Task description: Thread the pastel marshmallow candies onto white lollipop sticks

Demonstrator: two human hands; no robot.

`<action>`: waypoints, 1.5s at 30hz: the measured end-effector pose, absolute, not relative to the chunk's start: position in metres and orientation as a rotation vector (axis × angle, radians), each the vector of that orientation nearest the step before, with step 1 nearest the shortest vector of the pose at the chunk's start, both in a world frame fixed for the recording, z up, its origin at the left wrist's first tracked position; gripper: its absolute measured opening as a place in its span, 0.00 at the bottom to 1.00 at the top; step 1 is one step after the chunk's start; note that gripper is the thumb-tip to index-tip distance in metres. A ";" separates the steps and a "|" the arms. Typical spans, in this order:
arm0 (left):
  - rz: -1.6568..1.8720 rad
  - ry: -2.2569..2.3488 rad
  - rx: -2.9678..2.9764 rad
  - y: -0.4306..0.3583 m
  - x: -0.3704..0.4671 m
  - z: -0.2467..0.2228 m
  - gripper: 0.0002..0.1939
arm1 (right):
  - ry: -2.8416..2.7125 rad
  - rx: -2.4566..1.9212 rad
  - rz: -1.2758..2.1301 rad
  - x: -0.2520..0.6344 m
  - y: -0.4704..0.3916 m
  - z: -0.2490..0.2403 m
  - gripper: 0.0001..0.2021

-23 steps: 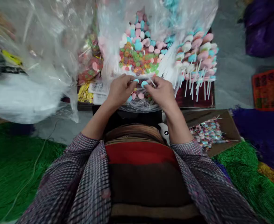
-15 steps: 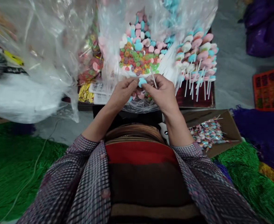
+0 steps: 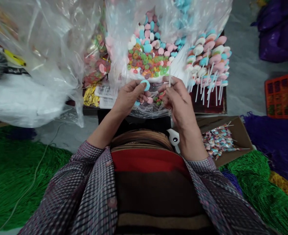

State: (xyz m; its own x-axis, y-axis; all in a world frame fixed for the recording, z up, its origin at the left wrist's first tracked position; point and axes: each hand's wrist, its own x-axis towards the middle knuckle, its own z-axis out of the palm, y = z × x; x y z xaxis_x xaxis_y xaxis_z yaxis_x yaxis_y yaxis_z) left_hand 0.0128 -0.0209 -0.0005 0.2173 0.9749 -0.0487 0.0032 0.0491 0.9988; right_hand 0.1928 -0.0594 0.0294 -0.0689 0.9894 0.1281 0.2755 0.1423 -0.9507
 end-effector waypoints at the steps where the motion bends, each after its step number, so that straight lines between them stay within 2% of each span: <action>1: 1.001 1.072 1.242 -0.021 0.013 -0.001 0.22 | -1.503 -1.296 1.002 0.194 -0.065 0.031 0.21; 7: 1.075 1.082 1.156 -0.020 0.018 -0.004 0.23 | -1.613 -1.330 1.175 0.189 -0.093 0.041 0.20; 18: 1.122 1.058 1.169 -0.025 0.023 -0.007 0.21 | -1.788 -1.432 0.955 0.184 -0.092 0.035 0.22; 29: 1.125 1.193 1.683 -0.034 0.012 -0.007 0.12 | -1.550 -1.456 1.159 0.181 -0.095 0.040 0.21; 39: 1.063 1.205 1.977 -0.031 0.004 -0.005 0.17 | -1.222 -1.335 1.579 0.181 -0.089 0.046 0.18; 45: 1.086 1.152 1.984 -0.032 0.006 -0.010 0.20 | -1.146 -1.352 1.542 0.175 -0.089 0.038 0.19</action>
